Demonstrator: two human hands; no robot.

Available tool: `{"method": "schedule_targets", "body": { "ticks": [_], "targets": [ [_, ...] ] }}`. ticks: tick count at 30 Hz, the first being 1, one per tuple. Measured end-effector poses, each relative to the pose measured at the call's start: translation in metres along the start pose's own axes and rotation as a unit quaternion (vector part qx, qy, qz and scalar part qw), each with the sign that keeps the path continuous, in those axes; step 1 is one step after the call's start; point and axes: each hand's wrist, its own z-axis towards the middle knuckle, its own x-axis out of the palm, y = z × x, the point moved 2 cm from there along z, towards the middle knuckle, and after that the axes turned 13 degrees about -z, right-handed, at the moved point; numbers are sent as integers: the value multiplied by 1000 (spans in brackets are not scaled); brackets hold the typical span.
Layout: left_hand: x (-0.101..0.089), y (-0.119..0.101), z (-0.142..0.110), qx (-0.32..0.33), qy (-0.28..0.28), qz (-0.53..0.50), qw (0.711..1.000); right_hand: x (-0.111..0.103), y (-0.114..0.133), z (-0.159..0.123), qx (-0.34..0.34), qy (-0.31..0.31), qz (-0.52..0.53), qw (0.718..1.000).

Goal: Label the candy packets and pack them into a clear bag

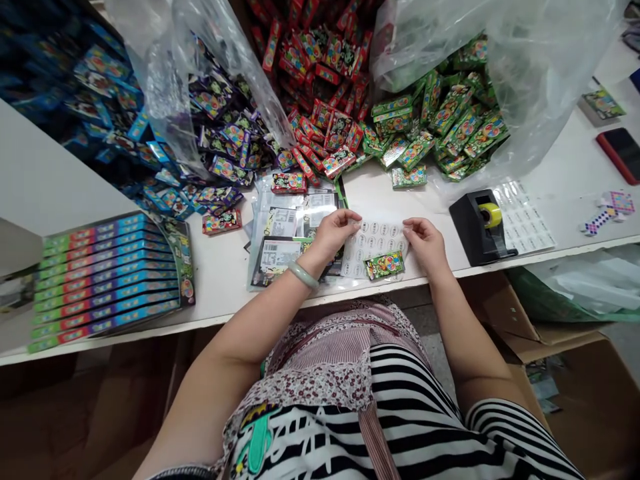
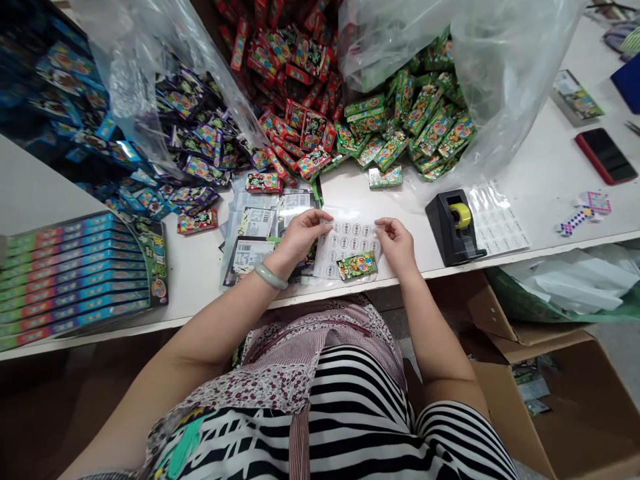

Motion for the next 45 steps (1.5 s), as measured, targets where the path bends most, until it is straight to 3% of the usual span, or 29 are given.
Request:
{"method": "schedule_targets", "body": {
  "ticks": [4,8,12,15,17,19,23,30,45],
  "targets": [
    [3,-1,-4,-7,10,3,1000,-3,-5,1,42,62,45,996],
    [4,-4,-5,11,0,82,997,-7,-5,0,32,60,11,998],
    [5,-12,-10,115,-12,229,967,-9,-1,-1,31,63,-29,997],
    [4,-16,-11,176,7,221,959,-12,3,-1,-1,64,-74,995],
    [4,-15,-9,140,50,150,977,-14,6,0,-26,53,-85,995],
    [5,-12,-8,63,90,75,991,-15,7,0,-31,54,-77,995],
    [8,-8,-7,-15,84,46,995,-15,7,2,22,104,-33,994],
    [12,-3,-4,-33,19,96,995,-15,9,7,39,109,-45,992],
    [6,1,-4,-34,27,88,995,-21,10,0,-5,124,-83,989]
  ]
}}
